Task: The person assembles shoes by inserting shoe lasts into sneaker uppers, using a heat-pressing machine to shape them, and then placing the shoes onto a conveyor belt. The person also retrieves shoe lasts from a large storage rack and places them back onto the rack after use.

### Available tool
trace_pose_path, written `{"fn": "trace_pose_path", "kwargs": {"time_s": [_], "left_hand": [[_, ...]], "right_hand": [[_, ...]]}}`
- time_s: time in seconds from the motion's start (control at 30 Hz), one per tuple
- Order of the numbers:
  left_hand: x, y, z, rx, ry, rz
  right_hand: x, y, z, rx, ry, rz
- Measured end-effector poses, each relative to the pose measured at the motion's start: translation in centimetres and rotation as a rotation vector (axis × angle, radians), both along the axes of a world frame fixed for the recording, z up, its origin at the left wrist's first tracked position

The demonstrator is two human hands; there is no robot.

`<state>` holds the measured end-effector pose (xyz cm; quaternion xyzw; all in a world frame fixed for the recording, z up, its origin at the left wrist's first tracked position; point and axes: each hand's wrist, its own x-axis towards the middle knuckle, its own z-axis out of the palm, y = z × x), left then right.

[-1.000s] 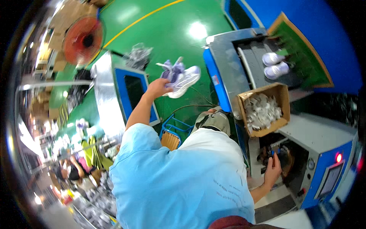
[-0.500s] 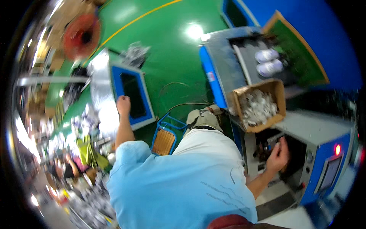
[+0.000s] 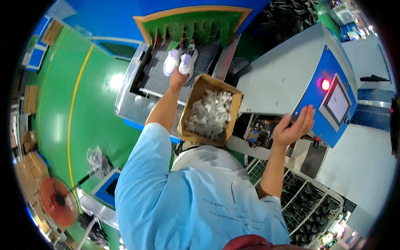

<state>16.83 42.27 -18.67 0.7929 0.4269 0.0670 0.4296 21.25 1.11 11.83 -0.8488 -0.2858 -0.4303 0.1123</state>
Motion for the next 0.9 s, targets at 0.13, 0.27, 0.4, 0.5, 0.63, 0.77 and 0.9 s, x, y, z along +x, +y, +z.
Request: {"fn": "trace_pose_path", "kwargs": {"time_s": [0.13, 0.27, 0.4, 0.5, 0.63, 0.77, 0.9], "left_hand": [[6.7, 1.8, -2.3, -0.075, -0.077, 0.078], [7.3, 2.1, -5.2, 0.070, -0.222, 0.047], [4.5, 3.8, -5.8, 0.047, -0.184, -0.008], [2.9, 2.2, -0.6, -0.087, -0.339, -0.219], [-0.2, -1.3, 11.7, -0.210, -0.569, -0.351], [-4.6, -5.1, 19.5, -0.298, -0.651, -0.402], [-9.6, -11.1, 24.6, -0.636, -0.848, -0.440]], "right_hand": [[1.1, 0.4, -1.1, 0.006, -0.176, -0.019], [2.0, -0.3, -3.1, -0.021, -0.358, -0.117], [1.8, -0.4, -3.3, -0.075, -0.347, -0.135], [2.4, 0.2, -3.3, -0.006, -0.359, -0.073], [2.5, 0.5, -2.4, 0.026, -0.285, -0.023], [-0.1, 0.9, 0.3, 0.056, -0.028, -0.014], [-4.9, 0.0, 1.8, 0.397, 0.339, 0.309]]}}
